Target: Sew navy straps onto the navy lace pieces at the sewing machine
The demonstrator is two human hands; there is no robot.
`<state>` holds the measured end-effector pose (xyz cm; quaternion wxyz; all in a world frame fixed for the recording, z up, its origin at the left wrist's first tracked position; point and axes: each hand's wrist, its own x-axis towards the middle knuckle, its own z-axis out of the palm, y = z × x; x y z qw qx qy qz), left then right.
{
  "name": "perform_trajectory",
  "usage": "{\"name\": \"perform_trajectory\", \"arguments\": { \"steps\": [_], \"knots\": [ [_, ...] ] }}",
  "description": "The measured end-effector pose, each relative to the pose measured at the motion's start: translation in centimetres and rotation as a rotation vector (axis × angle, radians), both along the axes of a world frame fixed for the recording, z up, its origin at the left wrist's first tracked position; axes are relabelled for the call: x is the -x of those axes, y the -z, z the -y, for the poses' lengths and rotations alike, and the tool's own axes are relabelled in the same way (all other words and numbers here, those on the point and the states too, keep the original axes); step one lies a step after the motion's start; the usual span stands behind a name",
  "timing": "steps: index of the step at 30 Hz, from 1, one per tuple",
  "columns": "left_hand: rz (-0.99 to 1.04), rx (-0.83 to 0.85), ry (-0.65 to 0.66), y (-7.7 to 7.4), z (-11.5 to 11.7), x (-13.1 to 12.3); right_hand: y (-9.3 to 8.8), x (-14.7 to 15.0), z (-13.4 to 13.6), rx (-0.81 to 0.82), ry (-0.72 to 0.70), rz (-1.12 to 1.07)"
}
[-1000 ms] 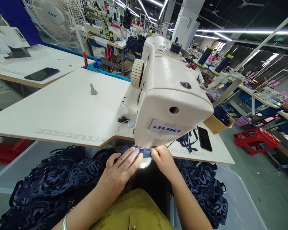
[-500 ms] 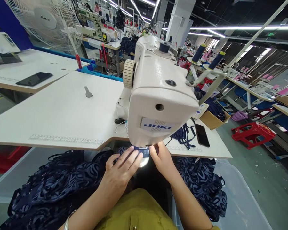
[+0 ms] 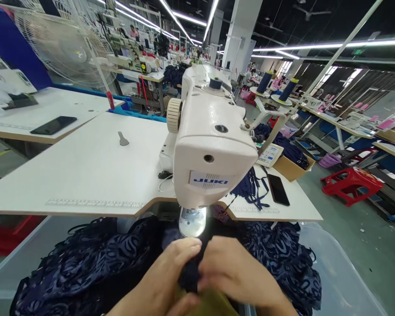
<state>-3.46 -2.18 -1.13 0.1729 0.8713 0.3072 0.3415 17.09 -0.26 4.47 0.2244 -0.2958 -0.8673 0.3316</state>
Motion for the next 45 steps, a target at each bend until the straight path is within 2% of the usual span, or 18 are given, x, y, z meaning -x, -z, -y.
{"name": "perform_trajectory", "arguments": {
  "steps": [2, 4, 6, 8, 11, 13, 15, 18, 20, 22, 24, 26, 30, 33, 36, 39, 42, 45],
  "knots": [
    [-0.004, 0.2, 0.181, -0.7, -0.2, -0.4, -0.9, -0.2, 1.2, -0.069, -0.214, -0.116],
    [-0.043, 0.265, 0.185, -0.9, -0.8, -0.6, -1.1, -0.7, 1.8, -0.084, -0.189, -0.229],
    [-0.098, 0.283, 0.044, -0.7, -1.5, -0.1, -0.7, -1.8, 1.7, -0.055, 0.018, -0.338],
    [-0.12, 0.454, -0.052, -0.2, -1.9, 1.2, 0.2, -3.5, 1.1, 0.008, 0.289, -0.518],
    [-0.058, 0.978, 0.06, 0.5, -1.5, 3.1, 1.5, -5.9, -0.2, 0.036, 0.719, -0.888],
    [0.04, 1.173, 0.093, 0.5, -1.1, 3.5, 1.9, -6.5, -0.5, -0.021, 0.875, -0.943],
    [0.126, 1.056, 0.038, 0.3, -0.9, 3.2, 1.6, -5.7, -0.1, -0.041, 0.746, -0.743],
    [0.136, 0.738, -0.035, -0.2, -1.0, 2.4, 0.0, -2.8, 1.3, 0.004, 0.212, -0.306],
    [0.117, 0.693, -0.01, -0.5, -1.1, 2.2, -1.1, -0.6, 1.9, 0.017, -0.05, -0.152],
    [0.081, 0.724, 0.112, -0.6, -0.9, 2.1, -1.7, 0.8, 2.2, 0.038, -0.19, -0.127],
    [0.028, 0.786, 0.313, -0.5, -0.7, 2.0, -1.6, 1.1, 2.2, 0.053, -0.214, -0.168],
    [0.002, 0.809, 0.374, -0.1, -0.6, 1.7, -0.8, 0.5, 2.0, 0.045, -0.084, -0.224],
    [0.004, 0.784, 0.091, 1.1, -1.2, 2.3, 1.0, -2.4, 1.5, 0.008, 0.498, -0.582],
    [-0.026, 0.864, 0.055, 1.7, -1.6, 4.8, 1.6, -5.7, 0.2, -0.096, 0.928, -0.966],
    [-0.072, 0.948, 0.038, 1.5, -1.7, 9.0, 1.7, -9.6, -1.4, -0.336, 1.259, -1.113],
    [-0.129, 1.075, -0.04, 0.8, -1.6, 13.8, 2.2, -12.8, -2.1, -0.419, 1.397, -1.149],
    [-0.123, 1.116, -0.185, -0.3, -0.9, 17.3, 2.9, -14.1, -2.2, -0.275, 1.465, -1.178],
    [-0.052, 1.092, -0.368, -1.2, 0.0, 19.0, 2.9, -13.8, -2.3, -0.081, 1.539, -1.168]
  ]
}}
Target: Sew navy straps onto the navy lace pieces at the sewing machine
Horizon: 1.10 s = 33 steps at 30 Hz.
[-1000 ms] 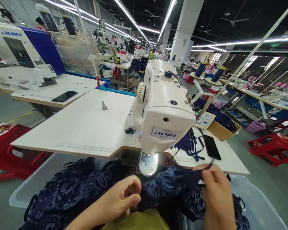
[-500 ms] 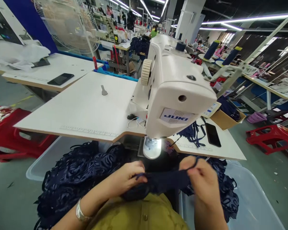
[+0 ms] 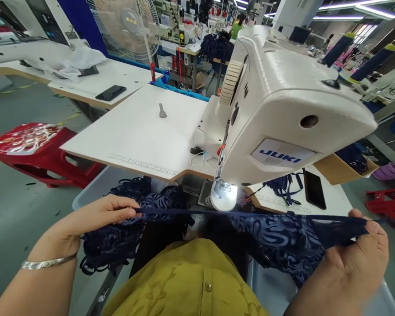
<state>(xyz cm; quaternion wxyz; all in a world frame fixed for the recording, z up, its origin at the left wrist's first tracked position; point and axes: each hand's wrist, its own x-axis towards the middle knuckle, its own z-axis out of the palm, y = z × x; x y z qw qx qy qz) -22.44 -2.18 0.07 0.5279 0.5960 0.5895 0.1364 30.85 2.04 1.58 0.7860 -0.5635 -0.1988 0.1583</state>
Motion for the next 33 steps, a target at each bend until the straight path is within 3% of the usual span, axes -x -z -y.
{"name": "perform_trajectory", "arguments": {
  "steps": [5, 9, 12, 15, 18, 20, 22, 24, 29, 33],
  "knots": [
    [0.008, -0.117, -0.357, 0.1, 0.4, 0.7, -0.9, 1.0, -0.1, -0.038, -0.002, -0.029],
    [0.331, -0.446, -0.846, 0.7, -1.1, 0.1, -1.2, 2.5, 0.5, -0.11, -0.198, 0.009],
    [0.503, -0.606, -0.954, 0.2, -2.6, -1.8, -1.1, 5.2, 1.3, -0.062, -0.304, 0.064],
    [0.599, -0.578, -0.842, -0.6, -3.2, -5.8, -0.4, 8.7, 2.1, 0.107, -0.439, 0.238],
    [0.617, -0.42, -0.57, -1.1, -2.6, -11.3, 0.2, 11.9, 2.8, 0.193, -0.647, 0.573],
    [0.509, -0.326, -0.316, -1.1, -1.9, -14.7, 0.3, 13.5, 3.0, 0.173, -0.76, 0.793],
    [0.343, -0.322, -0.157, -1.0, -1.4, -17.1, 0.2, 14.7, 3.2, 0.126, -0.827, 0.959],
    [0.24, -0.35, -0.097, -0.9, -1.2, -18.4, 0.2, 15.5, 3.3, 0.074, -0.844, 1.087],
    [0.125, -0.443, -0.101, -0.7, -1.3, -19.1, 1.0, 16.5, 3.5, 0.055, -0.733, 1.382],
    [-0.02, -0.676, -0.006, -0.4, -1.0, -19.2, 1.4, 17.0, 3.5, 0.067, -0.657, 1.495]
  ]
}}
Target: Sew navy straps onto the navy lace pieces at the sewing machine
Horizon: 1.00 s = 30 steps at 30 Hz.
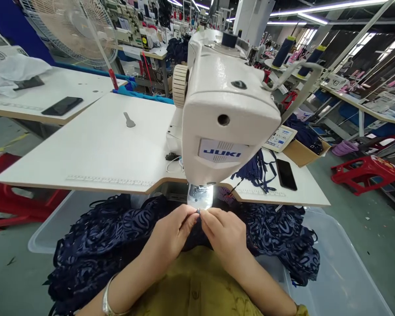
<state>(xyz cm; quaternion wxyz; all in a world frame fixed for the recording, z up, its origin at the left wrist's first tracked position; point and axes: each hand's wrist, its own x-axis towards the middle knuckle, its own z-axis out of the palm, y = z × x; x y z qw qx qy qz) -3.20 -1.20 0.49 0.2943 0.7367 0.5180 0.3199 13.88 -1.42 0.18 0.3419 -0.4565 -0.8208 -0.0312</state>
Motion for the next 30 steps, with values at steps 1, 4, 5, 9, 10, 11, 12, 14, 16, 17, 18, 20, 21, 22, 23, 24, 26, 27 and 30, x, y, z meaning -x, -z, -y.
{"name": "perform_trajectory", "arguments": {
  "steps": [1, 4, 5, 9, 10, 11, 12, 14, 16, 17, 18, 20, 21, 22, 23, 24, 26, 27, 30],
  "knots": [
    [-0.043, -0.099, 0.046, 0.1, 0.1, 0.0, 0.0, 0.1, 0.0, -0.011, 0.011, 0.005],
    [-0.17, -0.41, 0.192, 0.6, 0.1, 0.3, -0.2, 0.3, 0.0, 0.025, 0.033, -0.04],
    [-0.212, -0.493, 0.217, 0.7, 0.1, 0.4, -0.3, 0.3, 0.0, 0.063, 0.025, -0.077],
    [-0.337, -0.631, 0.16, 1.6, 0.2, 0.6, -0.5, -0.3, -0.1, 0.253, -0.137, -0.221],
    [-0.357, -0.626, 0.139, 1.7, 0.3, 0.6, -0.6, -0.6, -0.1, 0.297, -0.17, -0.242],
    [-0.372, -0.617, 0.121, 1.8, 0.3, 0.6, -0.7, -0.9, -0.1, 0.344, -0.182, -0.256],
    [-0.384, -0.605, 0.11, 1.8, 0.3, 0.5, -0.9, -1.1, -0.1, 0.391, -0.179, -0.26],
    [-0.393, -0.599, 0.101, 1.7, 0.3, 0.3, -1.2, -1.5, -0.2, 0.47, -0.174, -0.245],
    [-0.377, -0.604, 0.104, 1.5, 0.2, 0.0, -1.4, -1.8, -0.2, 0.492, -0.182, -0.216],
    [-0.365, -0.595, 0.103, 1.4, 0.2, -0.1, -1.4, -1.8, -0.3, 0.48, -0.185, -0.208],
    [-0.356, -0.58, 0.099, 1.3, 0.1, -0.3, -1.4, -1.8, -0.3, 0.463, -0.176, -0.214],
    [-0.345, -0.547, 0.087, 1.3, 0.1, -0.6, -1.1, -1.6, -0.5, 0.426, -0.113, -0.285],
    [-0.345, -0.538, 0.088, 1.4, 0.1, -0.7, -0.9, -1.5, -0.6, 0.406, -0.066, -0.348],
    [-0.345, -0.541, 0.096, 1.6, 0.2, -0.8, -0.6, -1.3, -0.7, 0.392, -0.019, -0.418],
    [-0.345, -0.55, 0.107, 1.8, 0.2, -0.9, -0.4, -1.2, -0.8, 0.384, 0.024, -0.483],
    [-0.346, -0.557, 0.116, 2.0, 0.3, -0.9, -0.2, -1.2, -0.9, 0.384, 0.049, -0.526],
    [-0.358, -0.55, 0.134, 2.3, 0.4, -0.8, -0.1, -1.2, -1.0, 0.405, 0.027, -0.544],
    [-0.368, -0.542, 0.139, 2.3, 0.4, -0.6, -0.1, -1.4, -1.0, 0.418, -0.006, -0.53],
    [-0.377, -0.471, 0.161, 1.8, 0.3, -0.3, -0.6, -2.2, -0.8, 0.451, -0.121, -0.407]
  ]
}}
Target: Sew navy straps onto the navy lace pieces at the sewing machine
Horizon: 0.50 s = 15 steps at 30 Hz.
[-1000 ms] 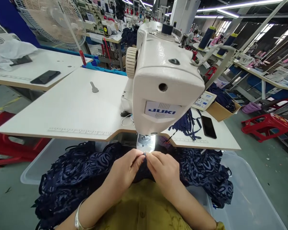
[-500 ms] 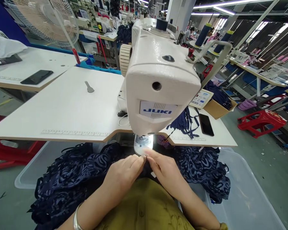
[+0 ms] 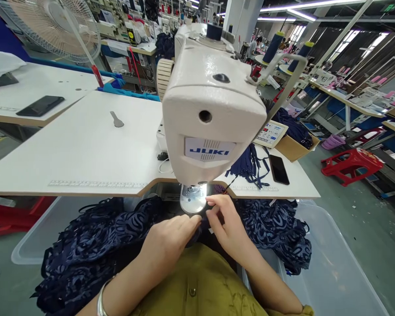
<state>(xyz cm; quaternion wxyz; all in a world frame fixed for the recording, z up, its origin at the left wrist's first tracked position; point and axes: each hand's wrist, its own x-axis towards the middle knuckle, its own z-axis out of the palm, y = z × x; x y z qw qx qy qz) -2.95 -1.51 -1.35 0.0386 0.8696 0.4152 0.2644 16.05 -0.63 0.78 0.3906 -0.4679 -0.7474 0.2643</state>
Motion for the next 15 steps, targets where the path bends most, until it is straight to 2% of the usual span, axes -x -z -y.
{"name": "perform_trajectory", "arguments": {
  "steps": [4, 8, 11, 13, 15],
  "knots": [
    [0.002, 0.241, 0.023, -1.3, -0.1, 0.2, -0.5, -0.8, 0.8, -0.04, -0.178, 0.284],
    [-0.005, 0.35, 0.035, -1.6, -0.2, 0.3, 0.2, -1.0, 1.5, -0.132, -0.214, 0.458],
    [-0.064, 0.269, -0.013, -0.7, -0.5, 0.7, 1.7, -1.2, 1.0, -0.1, -0.176, 0.378],
    [-0.117, 0.174, -0.101, 0.1, -0.7, 1.2, 3.0, -1.3, 0.4, -0.021, -0.113, 0.203],
    [-0.127, 0.136, -0.181, 0.9, -0.8, 1.4, 4.4, -1.3, -0.1, 0.132, -0.046, -0.017]
  ]
}}
